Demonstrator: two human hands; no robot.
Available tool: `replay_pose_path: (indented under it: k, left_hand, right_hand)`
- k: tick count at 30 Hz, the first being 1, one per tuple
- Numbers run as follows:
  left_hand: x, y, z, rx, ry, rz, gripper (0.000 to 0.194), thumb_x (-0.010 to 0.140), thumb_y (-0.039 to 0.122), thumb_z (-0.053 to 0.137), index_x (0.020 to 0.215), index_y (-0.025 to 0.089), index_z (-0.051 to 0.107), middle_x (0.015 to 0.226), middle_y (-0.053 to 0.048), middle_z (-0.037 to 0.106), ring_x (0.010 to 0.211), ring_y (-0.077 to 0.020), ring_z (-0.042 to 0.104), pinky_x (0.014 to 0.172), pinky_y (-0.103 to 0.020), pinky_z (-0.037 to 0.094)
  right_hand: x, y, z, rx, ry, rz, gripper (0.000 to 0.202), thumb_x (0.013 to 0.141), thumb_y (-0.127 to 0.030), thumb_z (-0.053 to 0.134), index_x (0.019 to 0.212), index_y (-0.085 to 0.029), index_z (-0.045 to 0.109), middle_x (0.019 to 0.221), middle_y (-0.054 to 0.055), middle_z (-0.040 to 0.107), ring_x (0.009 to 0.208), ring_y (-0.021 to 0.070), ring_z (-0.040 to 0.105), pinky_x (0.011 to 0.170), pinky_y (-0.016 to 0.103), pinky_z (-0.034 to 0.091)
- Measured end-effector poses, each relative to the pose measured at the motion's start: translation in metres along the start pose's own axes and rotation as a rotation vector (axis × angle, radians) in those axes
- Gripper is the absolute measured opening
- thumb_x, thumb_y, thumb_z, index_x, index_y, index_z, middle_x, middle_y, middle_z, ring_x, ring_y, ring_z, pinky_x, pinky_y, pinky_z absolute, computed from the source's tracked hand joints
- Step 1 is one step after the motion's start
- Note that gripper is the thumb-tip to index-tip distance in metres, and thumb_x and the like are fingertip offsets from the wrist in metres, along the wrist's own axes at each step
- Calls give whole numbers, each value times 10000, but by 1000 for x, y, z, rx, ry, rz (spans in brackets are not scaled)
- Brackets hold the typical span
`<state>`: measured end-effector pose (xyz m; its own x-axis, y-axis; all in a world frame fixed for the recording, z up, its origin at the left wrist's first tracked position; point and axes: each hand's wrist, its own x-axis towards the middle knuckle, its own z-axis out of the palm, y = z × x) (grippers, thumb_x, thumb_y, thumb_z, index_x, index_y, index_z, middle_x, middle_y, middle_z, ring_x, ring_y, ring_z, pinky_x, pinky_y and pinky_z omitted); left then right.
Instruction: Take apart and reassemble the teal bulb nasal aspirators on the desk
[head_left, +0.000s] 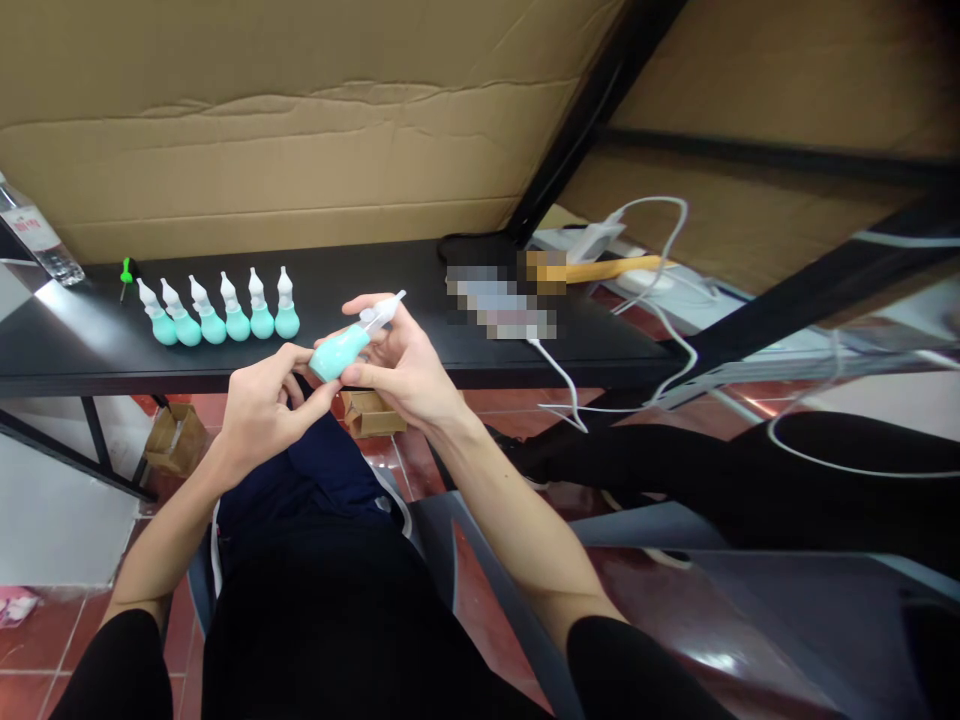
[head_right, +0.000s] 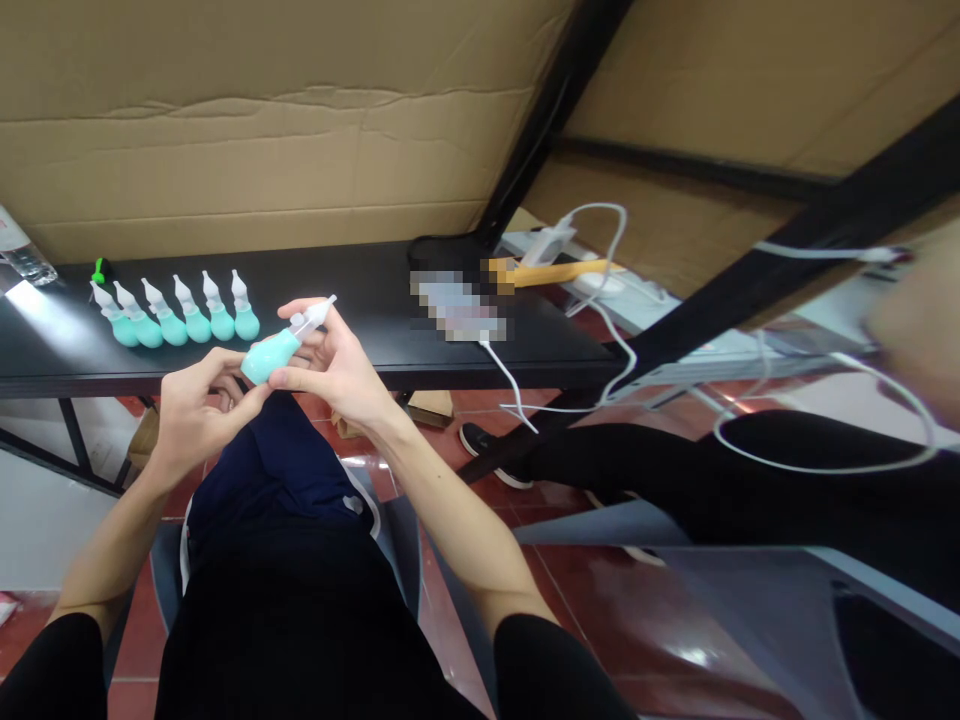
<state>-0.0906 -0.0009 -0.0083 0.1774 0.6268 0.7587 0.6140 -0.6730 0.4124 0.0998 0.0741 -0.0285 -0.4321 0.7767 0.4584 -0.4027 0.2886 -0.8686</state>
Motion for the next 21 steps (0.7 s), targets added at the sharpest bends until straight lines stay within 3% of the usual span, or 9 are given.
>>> replay_pose_path:
  k: [9, 13, 21]
  left_hand:
    - [0, -1, 2, 93, 48, 88, 88, 951, 164, 691, 876, 208, 675, 629, 86, 659, 482, -60, 574, 551, -180, 455]
    - [0, -1, 3, 17, 33, 47, 97, 935, 150, 671, 857, 207, 667, 609, 84, 636, 473, -58, 565, 516, -168, 432]
    - [2, -1, -3, -166, -98, -100, 157, 1005, 299, 775, 913, 190, 711, 644, 48, 692, 505, -79, 634, 511, -174, 465]
  right_hand:
    - [-2, 5, 11, 25, 75, -26, 789, 629, -510, 1115, 1109, -310, 522, 949, -41, 752, 914, 220, 837, 891, 359, 707]
    - [-2, 7, 14, 41, 102, -44, 762, 642, -499, 1111, 1084, -303, 523, 908, -51, 763, 830, 194, 826, 820, 326, 705]
    - [0, 2, 1, -5, 42, -32, 775, 607, -490, 1129, 1080, -298, 546, 859, -63, 736, 856, 221, 841, 774, 323, 704]
